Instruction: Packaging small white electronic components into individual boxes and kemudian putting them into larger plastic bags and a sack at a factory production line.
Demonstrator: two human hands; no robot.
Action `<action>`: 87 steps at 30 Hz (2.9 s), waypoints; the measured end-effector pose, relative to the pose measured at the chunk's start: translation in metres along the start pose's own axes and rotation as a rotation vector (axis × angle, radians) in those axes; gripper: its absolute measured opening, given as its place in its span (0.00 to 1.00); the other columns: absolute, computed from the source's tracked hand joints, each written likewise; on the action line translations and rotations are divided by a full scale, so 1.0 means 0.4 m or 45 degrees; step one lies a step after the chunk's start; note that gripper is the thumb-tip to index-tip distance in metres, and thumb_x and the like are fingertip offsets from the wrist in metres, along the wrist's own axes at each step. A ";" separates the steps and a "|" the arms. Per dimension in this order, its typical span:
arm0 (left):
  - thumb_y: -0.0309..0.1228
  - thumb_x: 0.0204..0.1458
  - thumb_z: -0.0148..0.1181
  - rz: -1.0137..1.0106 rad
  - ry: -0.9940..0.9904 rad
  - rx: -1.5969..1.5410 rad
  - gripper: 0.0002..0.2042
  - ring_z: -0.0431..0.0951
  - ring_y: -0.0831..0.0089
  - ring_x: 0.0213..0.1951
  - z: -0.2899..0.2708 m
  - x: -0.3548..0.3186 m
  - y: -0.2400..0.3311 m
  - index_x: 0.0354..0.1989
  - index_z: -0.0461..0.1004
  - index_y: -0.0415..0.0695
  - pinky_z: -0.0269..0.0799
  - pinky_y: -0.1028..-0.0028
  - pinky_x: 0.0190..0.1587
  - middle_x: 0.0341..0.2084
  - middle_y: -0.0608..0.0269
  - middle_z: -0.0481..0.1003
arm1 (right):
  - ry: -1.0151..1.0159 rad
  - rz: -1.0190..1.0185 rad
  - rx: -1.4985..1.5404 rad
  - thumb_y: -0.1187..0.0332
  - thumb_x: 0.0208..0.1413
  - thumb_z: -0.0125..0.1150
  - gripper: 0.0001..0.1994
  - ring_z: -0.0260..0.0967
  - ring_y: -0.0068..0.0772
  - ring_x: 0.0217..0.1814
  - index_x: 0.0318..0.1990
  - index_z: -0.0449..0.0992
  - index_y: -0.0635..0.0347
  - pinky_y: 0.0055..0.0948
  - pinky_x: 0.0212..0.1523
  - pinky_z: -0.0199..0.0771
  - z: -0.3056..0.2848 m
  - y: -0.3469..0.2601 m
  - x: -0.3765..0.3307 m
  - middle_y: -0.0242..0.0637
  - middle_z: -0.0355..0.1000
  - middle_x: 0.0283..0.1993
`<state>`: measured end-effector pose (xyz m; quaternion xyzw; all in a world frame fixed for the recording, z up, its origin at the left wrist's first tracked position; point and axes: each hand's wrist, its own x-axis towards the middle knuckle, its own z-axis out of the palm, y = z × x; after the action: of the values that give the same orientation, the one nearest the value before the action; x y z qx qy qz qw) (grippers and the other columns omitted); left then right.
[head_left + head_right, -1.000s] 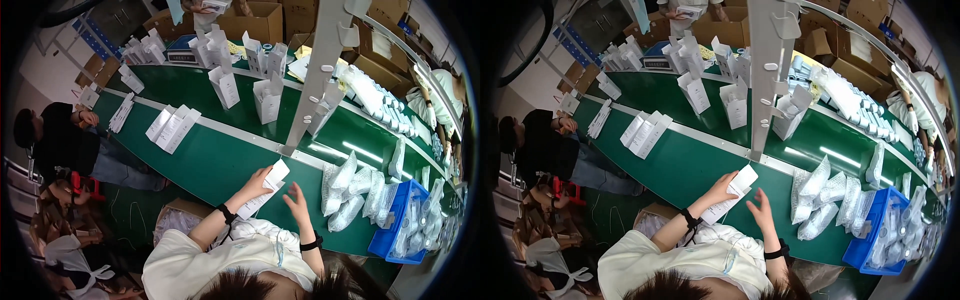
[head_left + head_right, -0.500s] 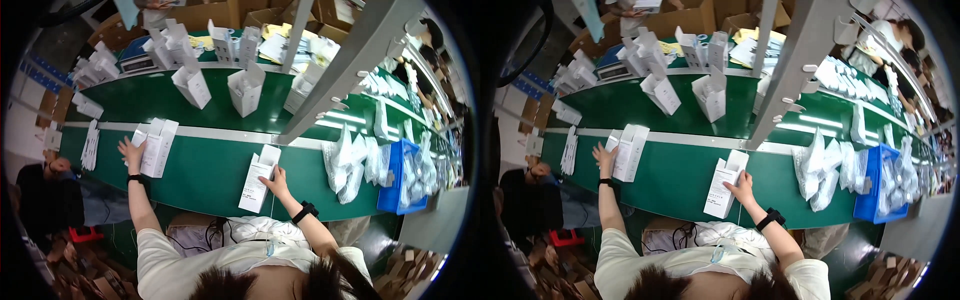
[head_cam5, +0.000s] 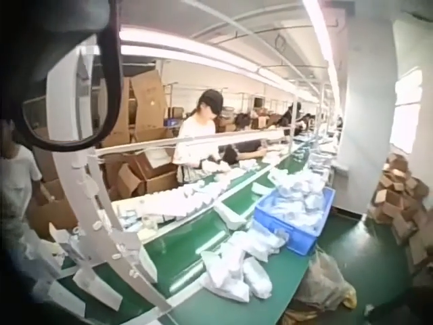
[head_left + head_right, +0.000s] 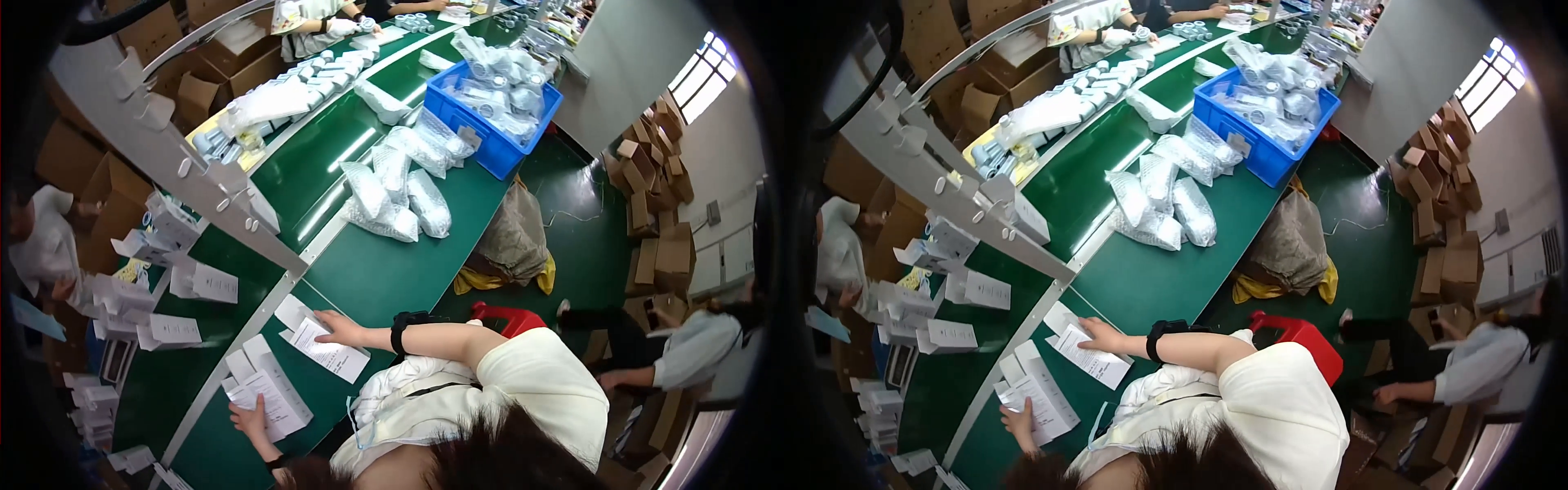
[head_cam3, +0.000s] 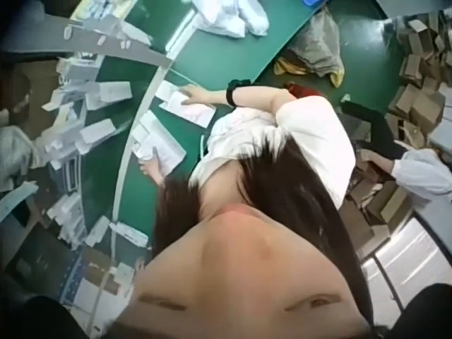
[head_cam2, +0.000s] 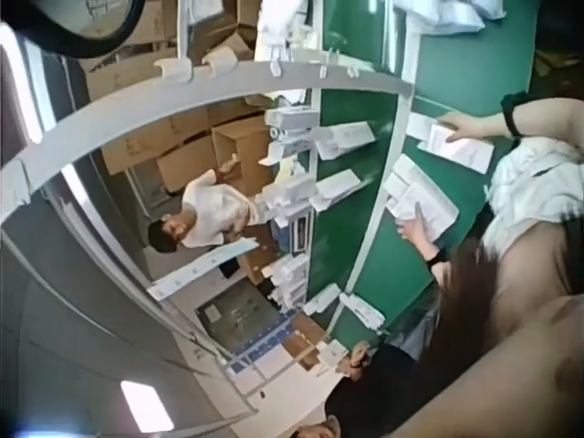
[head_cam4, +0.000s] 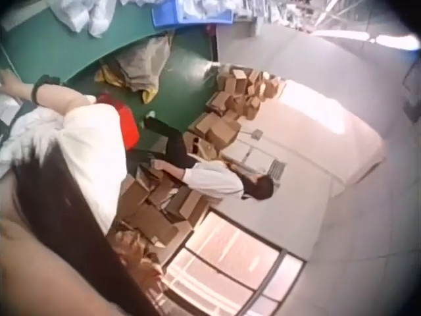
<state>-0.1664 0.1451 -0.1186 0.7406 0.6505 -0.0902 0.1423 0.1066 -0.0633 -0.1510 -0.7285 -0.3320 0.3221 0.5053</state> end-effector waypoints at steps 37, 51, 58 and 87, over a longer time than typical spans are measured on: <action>0.40 0.36 0.56 0.864 -0.396 -1.483 0.43 0.57 0.61 0.55 -0.044 -0.587 1.138 0.62 0.40 0.48 0.49 0.67 0.56 0.54 0.53 0.55 | 0.239 1.591 -1.153 0.61 0.46 0.49 0.18 0.62 0.47 0.53 0.44 0.72 0.59 0.38 0.49 0.64 -2.021 0.411 0.078 0.49 0.65 0.50; 0.39 0.36 0.58 0.685 -0.560 -1.560 0.43 0.59 0.60 0.55 -0.015 -0.514 1.240 0.61 0.40 0.47 0.51 0.64 0.56 0.53 0.50 0.57 | 1.202 1.553 -0.675 0.53 0.49 0.46 0.26 0.51 0.39 0.61 0.54 0.61 0.58 0.33 0.58 0.52 -2.095 0.811 0.085 0.41 0.55 0.59; 0.40 0.35 0.56 0.688 -0.586 -1.563 0.42 0.58 0.61 0.54 -0.004 -0.499 1.251 0.62 0.41 0.49 0.49 0.66 0.56 0.54 0.52 0.56 | 1.139 1.263 -1.096 0.58 0.48 0.52 0.23 0.57 0.42 0.56 0.52 0.65 0.56 0.32 0.54 0.57 -2.204 1.024 -0.010 0.42 0.61 0.55; 0.28 0.30 0.58 1.092 -0.117 -1.405 0.33 0.52 0.63 0.56 -0.033 -0.479 0.907 0.50 0.54 0.46 0.47 0.68 0.56 0.52 0.57 0.50 | 0.414 -0.083 1.202 0.79 0.40 0.54 0.13 0.65 0.26 0.31 0.36 0.66 0.57 0.22 0.26 0.67 -1.300 -0.160 0.034 0.36 0.65 0.33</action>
<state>0.1657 -0.0714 -0.0114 0.7469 0.2451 0.2861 0.5478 0.5228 -0.3069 0.0546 -0.4503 -0.0895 0.3038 0.8349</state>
